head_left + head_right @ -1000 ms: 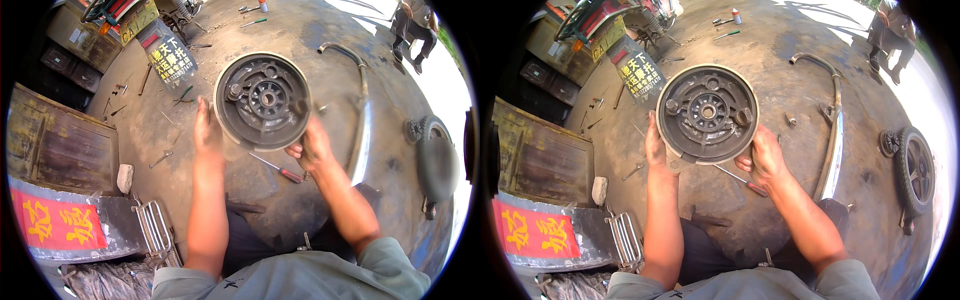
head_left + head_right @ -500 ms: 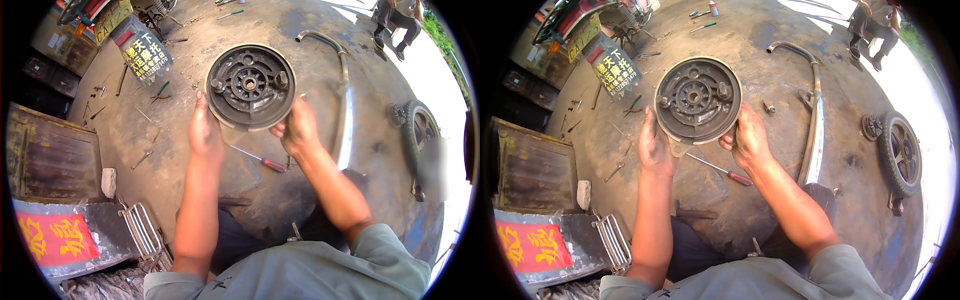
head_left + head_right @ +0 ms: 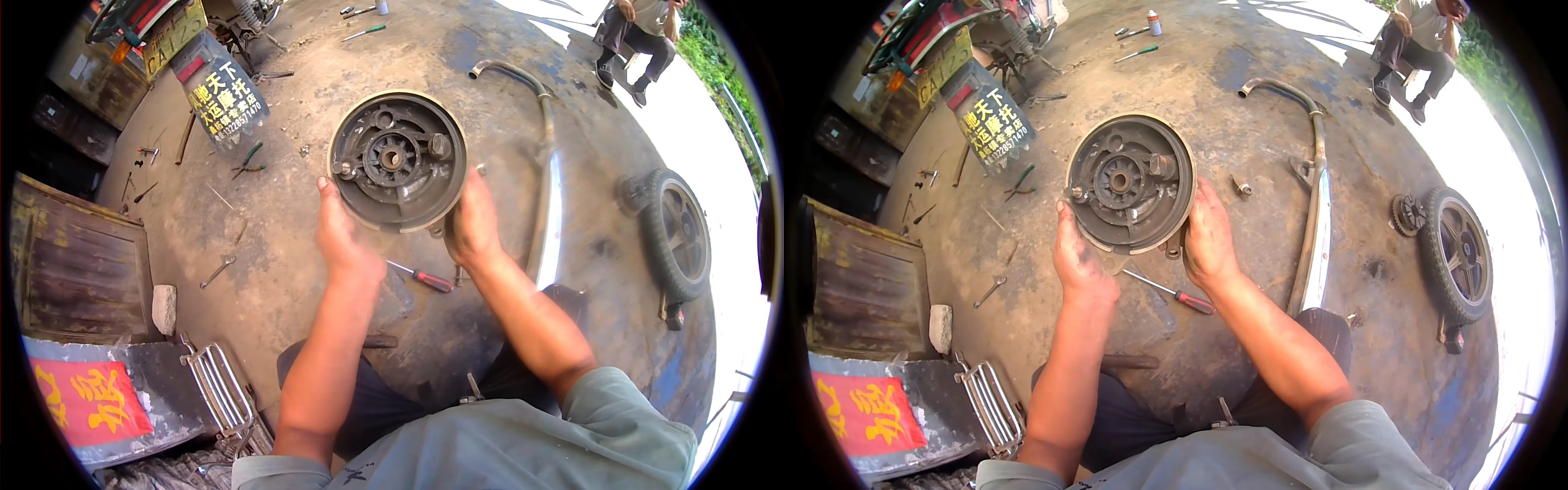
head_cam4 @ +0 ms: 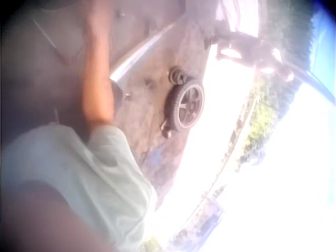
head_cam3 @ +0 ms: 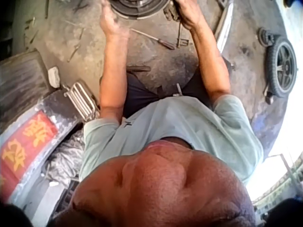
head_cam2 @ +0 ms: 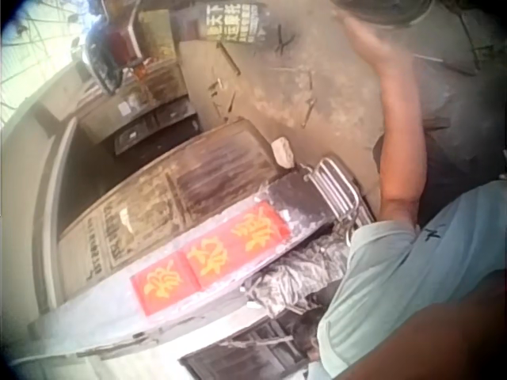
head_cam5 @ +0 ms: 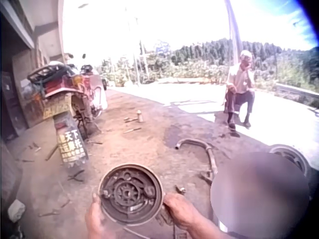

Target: The person disassembles a motorcycle brake plate assembly by removing the brake shoes and then using a hammer and a punch to drive out a metal pin. They handle the brake plate, shoes, and various small springs and components on the concrete floor.

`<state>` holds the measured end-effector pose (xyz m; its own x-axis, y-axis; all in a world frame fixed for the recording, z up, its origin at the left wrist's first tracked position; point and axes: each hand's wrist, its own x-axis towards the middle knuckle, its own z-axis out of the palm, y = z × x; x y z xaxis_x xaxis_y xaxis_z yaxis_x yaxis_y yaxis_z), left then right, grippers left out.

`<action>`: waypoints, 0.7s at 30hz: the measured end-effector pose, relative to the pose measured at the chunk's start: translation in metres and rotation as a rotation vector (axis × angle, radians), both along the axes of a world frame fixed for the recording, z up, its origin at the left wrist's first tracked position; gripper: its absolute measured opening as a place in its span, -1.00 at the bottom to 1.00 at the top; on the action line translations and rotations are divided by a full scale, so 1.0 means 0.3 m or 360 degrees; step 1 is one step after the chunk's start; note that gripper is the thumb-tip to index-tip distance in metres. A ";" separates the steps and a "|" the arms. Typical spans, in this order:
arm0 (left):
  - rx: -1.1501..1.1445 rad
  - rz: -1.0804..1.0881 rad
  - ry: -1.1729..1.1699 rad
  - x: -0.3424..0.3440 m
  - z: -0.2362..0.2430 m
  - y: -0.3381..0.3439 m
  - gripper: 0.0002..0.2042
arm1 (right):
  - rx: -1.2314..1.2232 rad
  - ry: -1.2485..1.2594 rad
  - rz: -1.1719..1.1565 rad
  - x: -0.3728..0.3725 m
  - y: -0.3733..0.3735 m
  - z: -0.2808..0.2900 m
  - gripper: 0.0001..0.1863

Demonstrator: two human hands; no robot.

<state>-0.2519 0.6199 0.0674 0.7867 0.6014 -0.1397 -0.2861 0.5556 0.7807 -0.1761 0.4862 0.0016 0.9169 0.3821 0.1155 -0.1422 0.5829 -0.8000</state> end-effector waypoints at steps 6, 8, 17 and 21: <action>0.0149 0.0021 0.0046 -0.005 0.005 0.089 -0.50 | -0.0455 0.0093 0.0483 0.072 -0.090 0.134 -0.60; 0.0254 -0.0028 -0.0003 -0.009 0.011 0.128 -0.51 | -0.0435 0.0058 0.0409 0.102 -0.125 0.148 -0.59; 0.0500 -0.0327 -0.0386 -0.014 -0.001 0.229 -0.51 | -0.0552 0.0045 0.0781 0.113 -0.195 0.151 -0.62; 0.0259 -0.0322 -0.0408 0.011 0.023 0.191 -0.52 | -0.0133 0.0023 0.0911 0.048 -0.088 0.078 -0.47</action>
<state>-0.2486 0.6773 0.0742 0.8890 0.4283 0.1622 -0.3811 0.4952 0.7807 -0.1618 0.4596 0.0250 0.5627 0.8250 0.0526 -0.4277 0.3450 -0.8355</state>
